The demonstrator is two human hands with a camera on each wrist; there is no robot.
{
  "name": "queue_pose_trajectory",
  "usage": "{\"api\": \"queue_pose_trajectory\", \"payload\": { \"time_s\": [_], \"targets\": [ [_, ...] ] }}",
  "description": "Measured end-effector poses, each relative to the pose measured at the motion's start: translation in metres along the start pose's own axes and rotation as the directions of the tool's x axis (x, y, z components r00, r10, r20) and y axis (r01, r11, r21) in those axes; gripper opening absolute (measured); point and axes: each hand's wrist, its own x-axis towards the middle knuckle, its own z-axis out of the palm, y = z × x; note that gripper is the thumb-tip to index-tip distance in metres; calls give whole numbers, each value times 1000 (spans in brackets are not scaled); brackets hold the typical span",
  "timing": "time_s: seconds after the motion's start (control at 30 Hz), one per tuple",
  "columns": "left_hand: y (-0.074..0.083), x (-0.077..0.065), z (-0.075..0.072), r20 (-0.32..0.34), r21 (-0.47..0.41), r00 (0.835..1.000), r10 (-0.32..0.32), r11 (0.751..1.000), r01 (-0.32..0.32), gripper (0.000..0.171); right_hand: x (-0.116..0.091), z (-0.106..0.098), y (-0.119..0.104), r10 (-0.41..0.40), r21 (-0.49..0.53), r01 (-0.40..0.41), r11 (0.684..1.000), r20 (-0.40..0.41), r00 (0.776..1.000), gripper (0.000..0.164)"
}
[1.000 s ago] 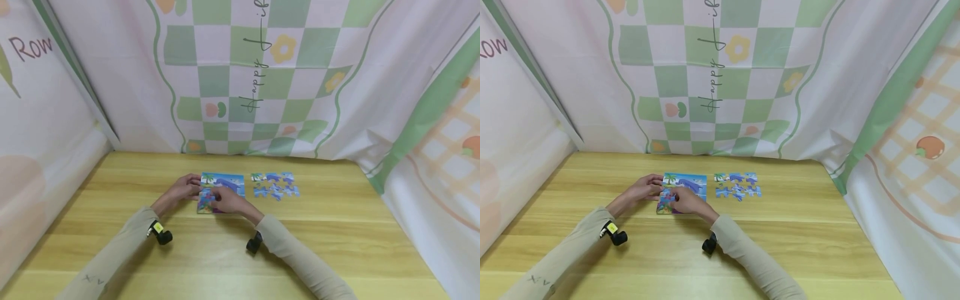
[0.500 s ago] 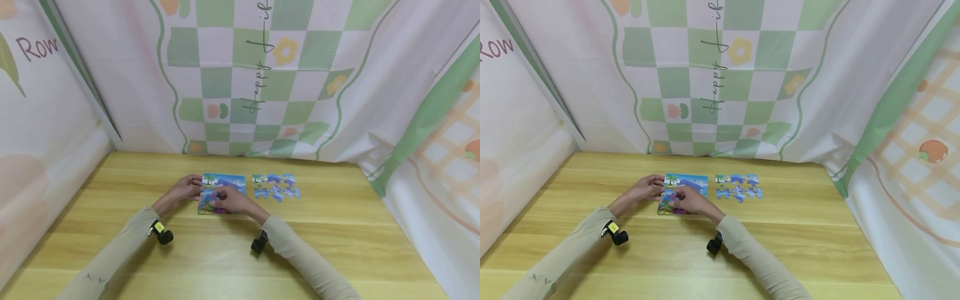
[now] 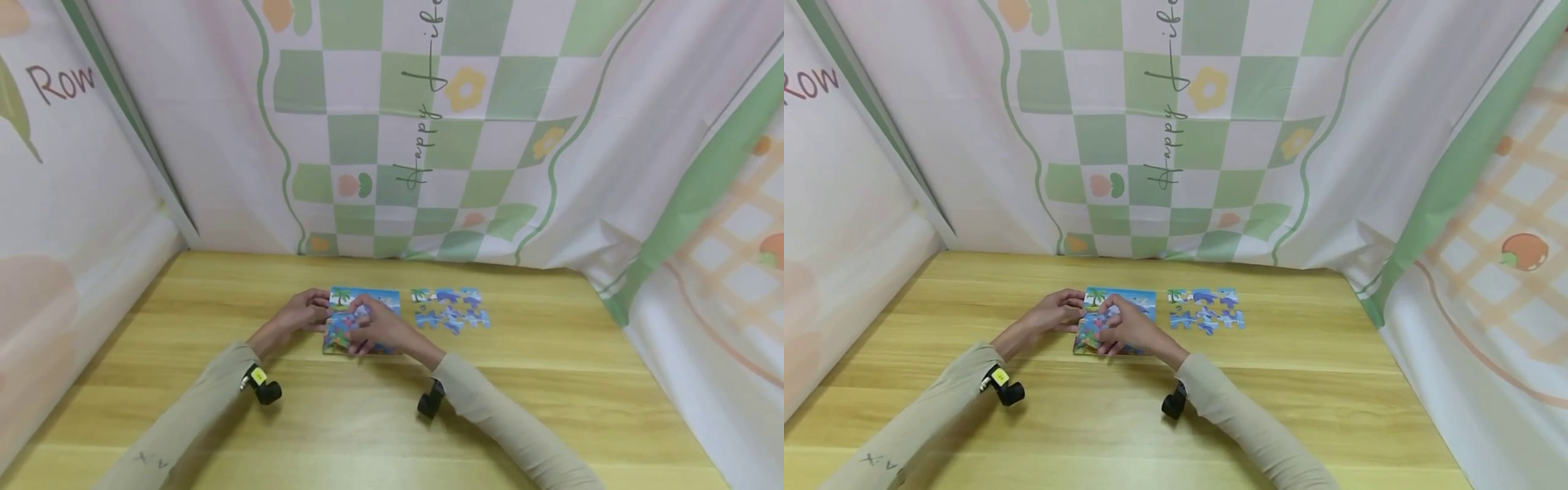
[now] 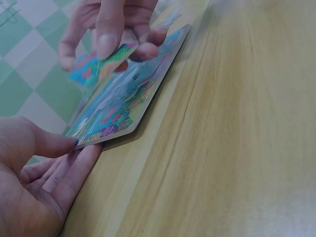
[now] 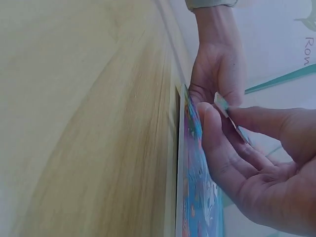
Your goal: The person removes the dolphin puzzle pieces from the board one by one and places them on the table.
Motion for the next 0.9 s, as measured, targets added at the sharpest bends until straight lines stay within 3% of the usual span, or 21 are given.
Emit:
{"api": "queue_pose_trajectory", "payload": {
  "time_s": [0.27,0.6,0.9],
  "targets": [
    [0,-1,0,-8,9,1000,-5,1000,5,50,-17,-22,4,-11,3,11,1000,-35,999,42],
    [3,2,3,-8,22,1000,-9,1000,9,52,-47,-52,11,22,8,-21,1000,-177,984,40],
    [2,-1,0,-20,19,1000,-19,1000,19,50,-71,-75,8,36,69,-24,997,-181,983,36]
  ]
}}
